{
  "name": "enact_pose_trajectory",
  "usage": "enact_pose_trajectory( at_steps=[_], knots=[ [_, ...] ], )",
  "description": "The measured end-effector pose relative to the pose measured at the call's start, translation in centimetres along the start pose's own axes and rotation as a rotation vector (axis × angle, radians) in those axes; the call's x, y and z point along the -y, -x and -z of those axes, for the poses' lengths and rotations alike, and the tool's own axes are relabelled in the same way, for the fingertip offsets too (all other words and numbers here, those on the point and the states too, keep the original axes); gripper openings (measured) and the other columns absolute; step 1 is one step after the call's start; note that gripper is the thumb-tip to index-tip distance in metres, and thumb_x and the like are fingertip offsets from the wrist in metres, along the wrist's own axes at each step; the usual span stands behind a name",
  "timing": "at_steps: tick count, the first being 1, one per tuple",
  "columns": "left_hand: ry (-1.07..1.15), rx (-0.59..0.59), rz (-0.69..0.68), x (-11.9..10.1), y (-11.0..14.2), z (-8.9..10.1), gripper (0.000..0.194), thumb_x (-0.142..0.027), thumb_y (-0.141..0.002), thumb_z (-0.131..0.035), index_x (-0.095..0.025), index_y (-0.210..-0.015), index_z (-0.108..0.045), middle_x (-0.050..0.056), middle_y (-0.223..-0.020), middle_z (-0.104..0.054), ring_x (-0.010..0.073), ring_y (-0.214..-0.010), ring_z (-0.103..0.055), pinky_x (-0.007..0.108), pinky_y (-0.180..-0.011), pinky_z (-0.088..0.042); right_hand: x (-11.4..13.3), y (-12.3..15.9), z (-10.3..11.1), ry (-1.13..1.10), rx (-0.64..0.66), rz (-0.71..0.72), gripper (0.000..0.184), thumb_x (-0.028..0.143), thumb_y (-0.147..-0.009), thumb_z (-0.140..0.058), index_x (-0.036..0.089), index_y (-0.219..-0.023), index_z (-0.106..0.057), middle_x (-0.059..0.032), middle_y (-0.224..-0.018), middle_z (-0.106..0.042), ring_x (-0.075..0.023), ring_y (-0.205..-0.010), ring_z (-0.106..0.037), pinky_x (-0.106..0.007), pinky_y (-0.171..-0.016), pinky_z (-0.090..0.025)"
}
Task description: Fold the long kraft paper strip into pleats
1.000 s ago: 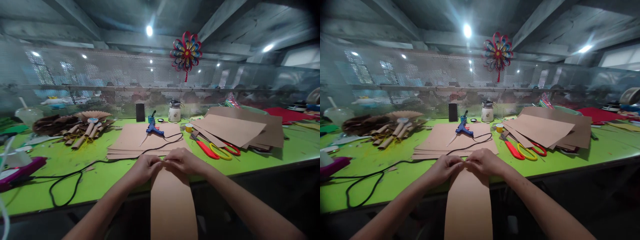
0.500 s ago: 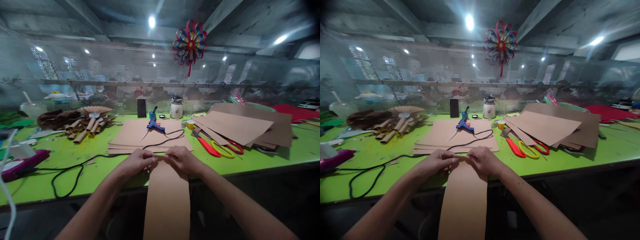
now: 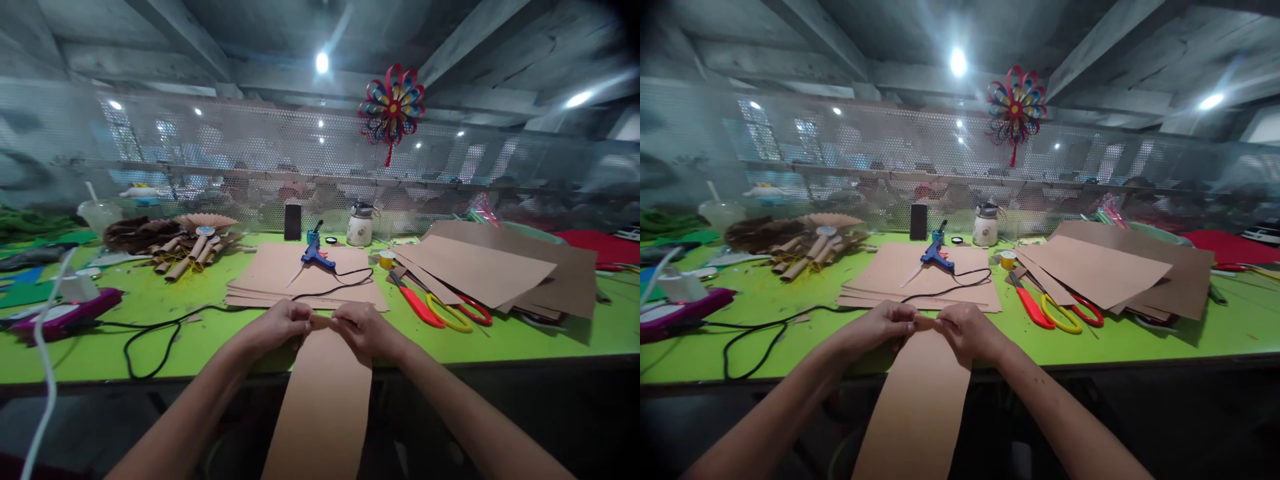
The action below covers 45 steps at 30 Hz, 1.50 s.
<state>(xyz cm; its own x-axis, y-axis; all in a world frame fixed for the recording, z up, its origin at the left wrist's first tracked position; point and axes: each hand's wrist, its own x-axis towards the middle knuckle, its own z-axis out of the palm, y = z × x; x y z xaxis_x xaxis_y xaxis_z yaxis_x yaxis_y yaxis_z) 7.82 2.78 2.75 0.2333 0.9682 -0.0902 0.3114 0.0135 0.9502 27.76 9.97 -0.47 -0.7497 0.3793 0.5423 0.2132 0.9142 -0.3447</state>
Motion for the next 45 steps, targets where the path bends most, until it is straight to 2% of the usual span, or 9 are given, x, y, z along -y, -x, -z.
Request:
enact_pose_trajectory(
  at_steps=[3,5,8,12,17,22,27,38,45],
  knots=[
    [-0.03,-0.025,0.017,-0.1,0.0,-0.1,0.016,-0.029,-0.065,-0.06,-0.013,-0.064,-0.056,-0.003,-0.045,-0.05,0.01,-0.044,-0.046,0.021,-0.048,-0.032,0.0,0.0,-0.1,0.037,0.003,0.023,0.025,0.025,-0.092,-0.045,0.015,-0.073,-0.057,-0.0031,-0.066,-0.057,-0.0122,-0.062,-0.048,-0.023,-0.059,-0.033],
    [-0.076,-0.079,0.032,-0.1,-0.1,-0.2,0.024,-0.037,-0.068,-0.061,-0.014,-0.064,-0.057,-0.004,-0.045,-0.047,0.0094,-0.043,-0.043,0.02,-0.045,-0.03,0.0,-0.1,-0.3,0.087,0.0,0.05,0.026,0.025,-0.092,-0.045,0.015,-0.072,-0.057,-0.0036,-0.066,-0.057,-0.0129,-0.062,-0.048,-0.024,-0.059,-0.032],
    [-0.133,-0.132,0.06,0.0,-0.5,-0.3,0.042,-0.053,-0.071,-0.059,-0.015,-0.055,-0.049,-0.006,-0.043,-0.04,0.0084,-0.041,-0.038,0.02,-0.042,-0.028,0.0,-0.1,-0.7,0.181,-0.015,0.102,0.027,0.023,-0.092,-0.044,0.015,-0.07,-0.056,-0.0042,-0.064,-0.056,-0.014,-0.062,-0.045,-0.026,-0.06,-0.031],
    [-0.17,-0.113,0.054,0.3,-0.7,-0.4,0.049,-0.059,-0.071,-0.057,-0.016,-0.05,-0.045,-0.005,-0.041,-0.04,0.0079,-0.038,-0.036,0.02,-0.04,-0.026,0.0,-0.1,-0.9,0.255,-0.024,0.155,0.027,0.023,-0.092,-0.043,0.015,-0.069,-0.056,-0.0048,-0.064,-0.055,-0.0153,-0.064,-0.045,-0.027,-0.062,-0.031],
    [-0.204,-0.13,-0.005,0.5,-0.5,-0.3,0.052,-0.062,-0.076,-0.05,-0.016,-0.053,-0.046,-0.005,-0.04,-0.04,0.0083,-0.038,-0.037,0.02,-0.04,-0.027,0.1,0.1,-0.8,0.219,-0.014,0.108,0.026,0.022,-0.092,-0.045,0.015,-0.068,-0.053,-0.004,-0.065,-0.054,-0.0145,-0.064,-0.045,-0.027,-0.061,-0.031],
    [-0.262,-0.091,-0.021,0.4,-0.4,-0.2,0.045,-0.058,-0.073,-0.058,-0.014,-0.063,-0.057,-0.006,-0.042,-0.041,0.0077,-0.04,-0.036,0.019,-0.041,-0.022,0.0,0.1,-0.8,0.173,-0.022,0.097,0.028,0.025,-0.093,-0.044,0.016,-0.068,-0.053,-0.0034,-0.064,-0.054,-0.014,-0.063,-0.045,-0.026,-0.061,-0.031],
    [-0.261,-0.107,-0.05,0.8,-0.7,-0.2,0.046,-0.055,-0.076,-0.054,-0.015,-0.054,-0.048,-0.006,-0.042,-0.035,0.0061,-0.039,-0.028,0.02,-0.04,-0.017,0.3,0.0,-0.7,0.179,-0.013,0.111,0.028,0.024,-0.092,-0.044,0.016,-0.066,-0.052,-0.0031,-0.063,-0.053,-0.0139,-0.062,-0.044,-0.026,-0.059,-0.03],
    [-0.259,-0.089,-0.05,1.7,-1.0,-0.1,0.039,-0.05,-0.076,-0.055,-0.014,-0.061,-0.055,-0.006,-0.044,-0.037,0.0078,-0.04,-0.034,0.02,-0.04,-0.023,0.2,-0.1,-0.8,0.185,0.013,0.101,0.026,0.024,-0.091,-0.046,0.016,-0.068,-0.054,-0.0038,-0.063,-0.054,-0.0147,-0.064,-0.047,-0.026,-0.061,-0.031],
    [-0.279,-0.07,-0.072,1.2,-0.7,-0.3,0.032,-0.043,-0.077,-0.052,-0.014,-0.062,-0.054,-0.005,-0.046,-0.04,0.0086,-0.042,-0.037,0.02,-0.042,-0.025,0.3,-0.1,-0.8,0.146,0.005,0.065,0.028,0.026,-0.09,-0.047,0.015,-0.067,-0.056,-0.0037,-0.063,-0.055,-0.0139,-0.063,-0.047,-0.026,-0.061,-0.032]
  ],
)
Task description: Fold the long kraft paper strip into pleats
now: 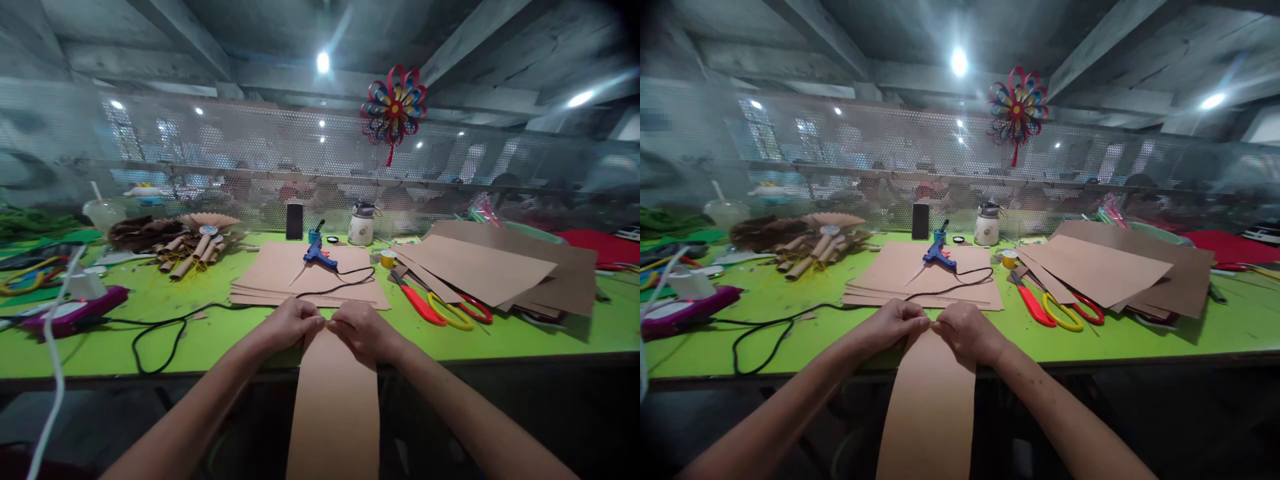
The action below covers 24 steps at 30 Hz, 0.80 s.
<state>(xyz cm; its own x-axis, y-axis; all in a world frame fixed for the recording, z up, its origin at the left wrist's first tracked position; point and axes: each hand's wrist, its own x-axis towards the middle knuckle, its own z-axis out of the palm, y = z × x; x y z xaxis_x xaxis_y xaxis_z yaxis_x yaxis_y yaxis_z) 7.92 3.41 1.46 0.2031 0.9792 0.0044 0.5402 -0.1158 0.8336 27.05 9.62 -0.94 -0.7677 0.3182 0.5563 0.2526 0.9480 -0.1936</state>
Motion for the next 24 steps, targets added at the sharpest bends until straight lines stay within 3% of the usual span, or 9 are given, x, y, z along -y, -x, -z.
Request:
enact_pose_trajectory(
  at_steps=[11,19,24],
  knots=[
    [-0.008,-0.033,-0.022,-0.8,0.3,0.1,0.032,-0.042,-0.076,-0.052,-0.014,-0.059,-0.052,-0.005,-0.047,-0.041,0.0086,-0.046,-0.034,0.021,-0.045,-0.024,-0.1,-0.2,2.0,-0.291,0.15,-0.231,0.027,0.03,-0.088,-0.051,0.013,-0.072,-0.065,-0.0012,-0.065,-0.062,-0.0101,-0.06,-0.05,-0.021,-0.056,-0.036],
    [0.054,0.121,-0.05,-1.0,0.6,0.5,0.042,-0.046,-0.081,-0.048,-0.015,-0.051,-0.049,-0.001,-0.049,-0.05,0.0101,-0.048,-0.04,0.022,-0.051,-0.032,0.0,-0.1,1.9,-0.356,0.083,-0.254,0.029,0.031,-0.086,-0.054,0.012,-0.068,-0.067,-0.0014,-0.059,-0.06,-0.01,-0.056,-0.049,-0.02,-0.053,-0.036],
    [0.126,0.19,-0.018,-1.1,0.8,0.5,0.042,-0.051,-0.082,-0.044,-0.017,-0.057,-0.044,-0.003,-0.048,-0.046,0.0098,-0.045,-0.04,0.021,-0.048,-0.031,0.1,0.0,1.9,-0.385,0.072,-0.264,0.03,0.031,-0.087,-0.052,0.011,-0.069,-0.068,-0.0018,-0.06,-0.061,-0.0093,-0.055,-0.049,-0.019,-0.052,-0.035]
  ],
)
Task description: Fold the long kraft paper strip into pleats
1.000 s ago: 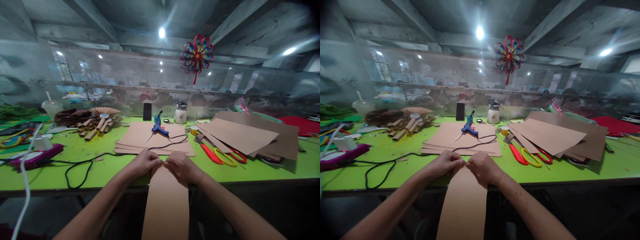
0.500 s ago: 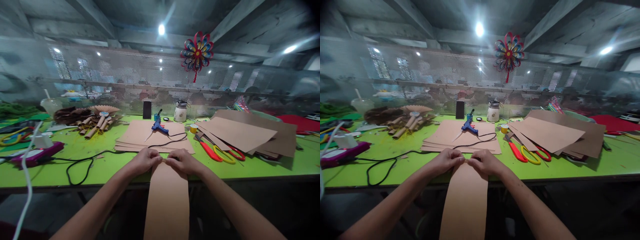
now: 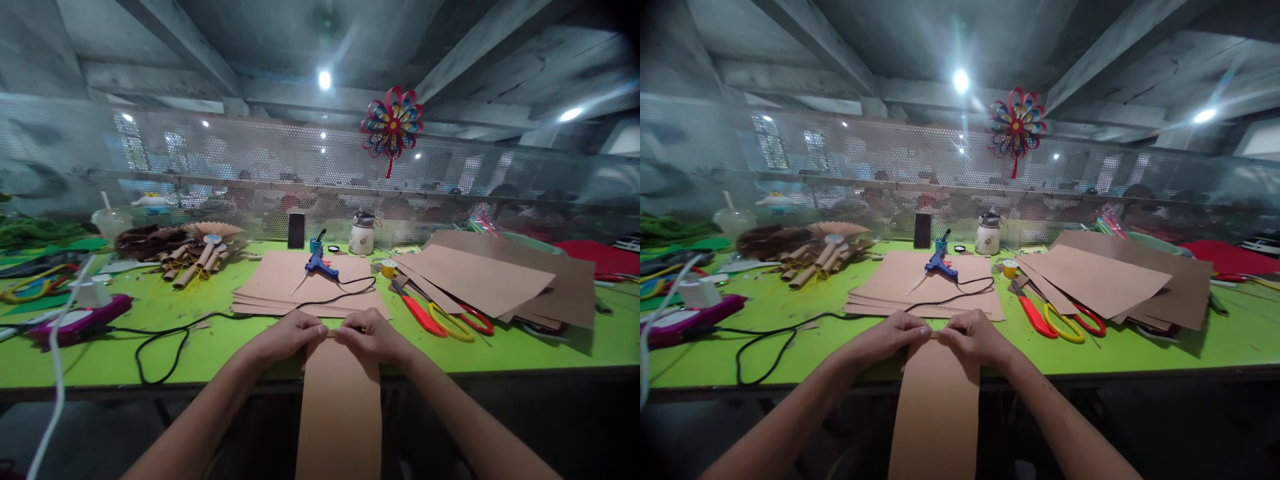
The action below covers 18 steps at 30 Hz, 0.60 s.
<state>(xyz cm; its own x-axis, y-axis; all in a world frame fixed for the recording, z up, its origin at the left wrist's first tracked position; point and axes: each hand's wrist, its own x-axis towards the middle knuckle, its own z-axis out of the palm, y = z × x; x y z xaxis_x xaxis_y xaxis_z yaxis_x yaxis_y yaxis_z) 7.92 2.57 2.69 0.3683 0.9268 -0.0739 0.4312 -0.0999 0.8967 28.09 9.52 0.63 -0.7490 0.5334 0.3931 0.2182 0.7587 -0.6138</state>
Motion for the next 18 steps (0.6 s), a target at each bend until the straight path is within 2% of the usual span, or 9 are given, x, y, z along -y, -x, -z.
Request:
enact_pose_trajectory(
  at_steps=[3,6,9,13,18],
  knots=[
    [-0.046,-0.021,-0.048,0.11,0.09,0.12,0.039,-0.047,-0.082,-0.047,-0.016,-0.059,-0.044,-0.005,-0.051,-0.039,0.0082,-0.048,-0.031,0.02,-0.048,-0.024,0.04,0.01,-0.05,-0.038,0.008,-0.01,0.031,0.031,-0.087,-0.052,0.011,-0.068,-0.067,-0.0008,-0.058,-0.058,-0.009,-0.054,-0.048,-0.019,-0.05,-0.033],
    [-0.095,-0.06,-0.104,0.19,0.11,0.26,0.035,-0.042,-0.081,-0.05,-0.015,-0.059,-0.045,-0.005,-0.055,-0.034,0.0087,-0.054,-0.029,0.021,-0.05,-0.023,0.0,-0.05,-0.09,-0.087,0.015,-0.012,0.031,0.032,-0.087,-0.051,0.011,-0.071,-0.067,-0.0013,-0.061,-0.059,-0.0095,-0.057,-0.049,-0.019,-0.051,-0.035],
    [-0.086,-0.093,-0.091,0.21,0.03,0.25,0.034,-0.042,-0.079,-0.052,-0.014,-0.061,-0.05,-0.004,-0.057,-0.036,0.0096,-0.056,-0.03,0.021,-0.052,-0.025,-0.09,-0.13,-0.12,-0.118,0.014,-0.024,0.031,0.033,-0.087,-0.051,0.011,-0.073,-0.068,-0.0021,-0.065,-0.061,-0.0103,-0.059,-0.051,-0.019,-0.053,-0.037],
    [-0.007,-0.129,-0.067,0.21,-0.07,0.12,0.034,-0.045,-0.076,-0.056,-0.012,-0.069,-0.057,-0.004,-0.059,-0.04,0.0102,-0.057,-0.034,0.021,-0.054,-0.028,-0.15,-0.2,-0.28,-0.111,0.019,-0.026,0.031,0.033,-0.087,-0.051,0.012,-0.069,-0.065,-0.0003,-0.06,-0.056,-0.0097,-0.056,-0.048,-0.019,-0.051,-0.035],
    [0.026,-0.024,-0.056,0.15,0.0,0.0,0.041,-0.051,-0.08,-0.051,-0.013,-0.063,-0.051,-0.004,-0.058,-0.035,0.0091,-0.055,-0.028,0.021,-0.052,-0.024,-0.15,-0.23,-0.67,-0.105,0.035,-0.017,0.029,0.032,-0.087,-0.05,0.013,-0.068,-0.061,0.001,-0.06,-0.052,-0.0092,-0.057,-0.045,-0.019,-0.052,-0.034]
  ],
)
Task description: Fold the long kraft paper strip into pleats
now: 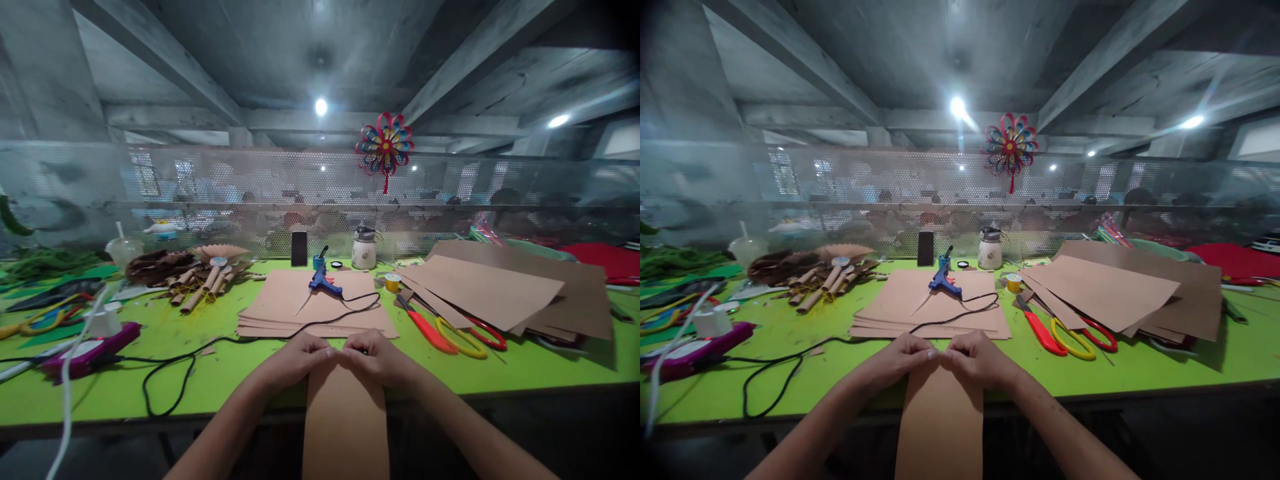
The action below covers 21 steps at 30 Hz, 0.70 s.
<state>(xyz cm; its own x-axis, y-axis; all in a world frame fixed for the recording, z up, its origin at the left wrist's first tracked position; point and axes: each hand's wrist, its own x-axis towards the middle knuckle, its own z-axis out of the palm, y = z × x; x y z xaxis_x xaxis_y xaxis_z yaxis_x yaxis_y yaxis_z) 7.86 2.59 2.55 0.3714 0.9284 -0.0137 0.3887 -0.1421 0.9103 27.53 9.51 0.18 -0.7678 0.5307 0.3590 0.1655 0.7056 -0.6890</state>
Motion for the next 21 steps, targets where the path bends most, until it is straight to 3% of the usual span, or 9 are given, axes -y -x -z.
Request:
enact_pose_trajectory(
  at_steps=[13,21],
  knots=[
    [-0.021,0.014,-0.009,0.08,0.1,-0.38,0.039,-0.049,-0.079,-0.054,-0.012,-0.066,-0.053,-0.005,-0.057,-0.033,0.008,-0.054,-0.025,0.02,-0.049,-0.02,0.44,0.05,-0.03,0.016,0.039,-0.011,0.023,0.026,-0.087,-0.048,0.013,-0.071,-0.058,0.0013,-0.062,-0.051,-0.0096,-0.06,-0.043,-0.02,-0.056,-0.034],
    [-0.04,-0.072,0.002,0.15,-0.14,-0.45,0.033,-0.041,-0.075,-0.057,-0.009,-0.073,-0.062,-0.004,-0.057,-0.041,0.0084,-0.054,-0.033,0.02,-0.05,-0.024,0.03,0.0,-0.14,0.036,-0.01,-0.017,0.022,0.026,-0.085,-0.05,0.013,-0.07,-0.059,0.0013,-0.064,-0.052,-0.0101,-0.062,-0.045,-0.02,-0.057,-0.034]
  ],
)
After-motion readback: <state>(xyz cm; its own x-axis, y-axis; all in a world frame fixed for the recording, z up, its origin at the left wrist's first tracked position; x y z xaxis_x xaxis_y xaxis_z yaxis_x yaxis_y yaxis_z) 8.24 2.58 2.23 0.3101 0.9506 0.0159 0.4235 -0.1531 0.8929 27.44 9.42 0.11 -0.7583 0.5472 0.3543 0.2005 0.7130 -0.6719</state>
